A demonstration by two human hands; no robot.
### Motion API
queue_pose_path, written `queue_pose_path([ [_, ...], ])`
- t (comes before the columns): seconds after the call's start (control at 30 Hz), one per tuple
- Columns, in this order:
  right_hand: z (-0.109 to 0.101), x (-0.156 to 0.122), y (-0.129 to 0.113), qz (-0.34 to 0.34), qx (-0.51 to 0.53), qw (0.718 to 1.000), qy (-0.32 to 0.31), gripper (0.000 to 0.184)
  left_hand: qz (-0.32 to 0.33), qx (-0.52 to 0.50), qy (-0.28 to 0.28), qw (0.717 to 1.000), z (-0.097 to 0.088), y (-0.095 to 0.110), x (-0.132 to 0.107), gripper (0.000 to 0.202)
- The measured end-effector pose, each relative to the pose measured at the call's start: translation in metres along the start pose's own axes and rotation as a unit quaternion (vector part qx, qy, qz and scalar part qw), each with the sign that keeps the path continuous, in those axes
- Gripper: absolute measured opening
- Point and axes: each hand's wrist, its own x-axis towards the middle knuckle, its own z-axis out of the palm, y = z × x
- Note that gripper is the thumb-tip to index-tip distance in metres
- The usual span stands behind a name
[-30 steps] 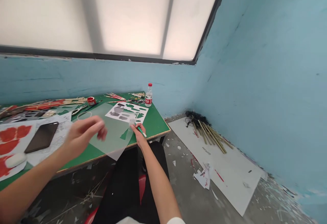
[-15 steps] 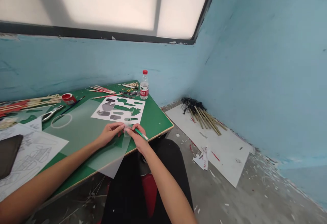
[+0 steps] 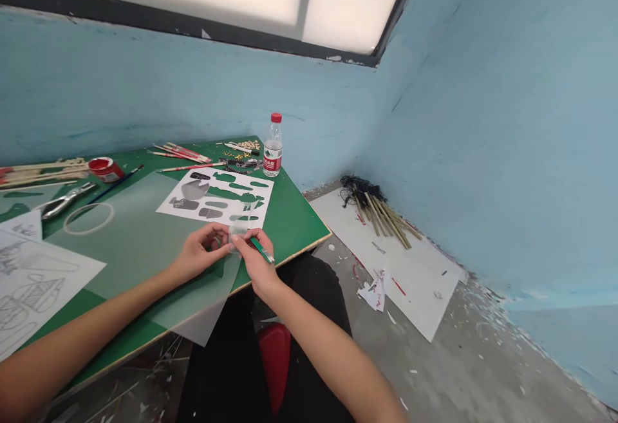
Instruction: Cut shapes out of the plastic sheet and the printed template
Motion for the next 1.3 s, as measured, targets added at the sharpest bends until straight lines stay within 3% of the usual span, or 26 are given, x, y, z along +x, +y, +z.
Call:
queue_pose_path([
  [0.13,0.004,0.004,-0.022,0.012,-0.025,1.000,-0.011,0.044,-0.050,0.025,0.016,0.998,-0.009,0.012,-0.002,0.026],
  [0.3,0.001,0.008,-0.032,0.002,-0.005,1.000,0.007,0.042,-0.156,0.001,-0.106,0.982,-0.019,0.038,0.008,0.041],
  [0.43,0.010,0.002,-0.024,0.001,0.041,0.999,0.018,0.042,-0.216,-0.012,-0.145,0.965,-0.006,0.061,0.005,0.045],
  [0.6,0.023,-0.008,-0.015,0.011,0.089,0.996,0.023,0.043,-0.182,-0.034,-0.051,0.981,0.016,0.072,-0.014,0.054],
  [0.77,0.012,-0.005,-0.018,0.102,0.137,0.985,0.007,0.034,-0.135,-0.058,0.009,0.989,0.007,0.083,-0.034,0.051],
  [0.9,0.002,0.010,-0.024,0.180,0.147,0.973,-0.011,0.031,-0.141,-0.078,-0.018,0.987,-0.013,0.113,-0.055,0.052],
  [1.03,0.008,0.020,-0.021,0.261,0.123,0.956,-0.055,0.036,-0.146,-0.091,-0.050,0.984,-0.022,0.143,-0.080,0.055],
  [1.2,0.012,0.024,-0.026,0.326,0.090,0.936,-0.098,0.057,-0.173,-0.065,-0.107,0.977,-0.006,0.153,-0.118,0.056],
  [1.3,0.008,0.030,-0.035,0.356,0.050,0.924,-0.127,0.053,-0.205,-0.024,-0.144,0.968,0.011,0.155,-0.148,0.046],
])
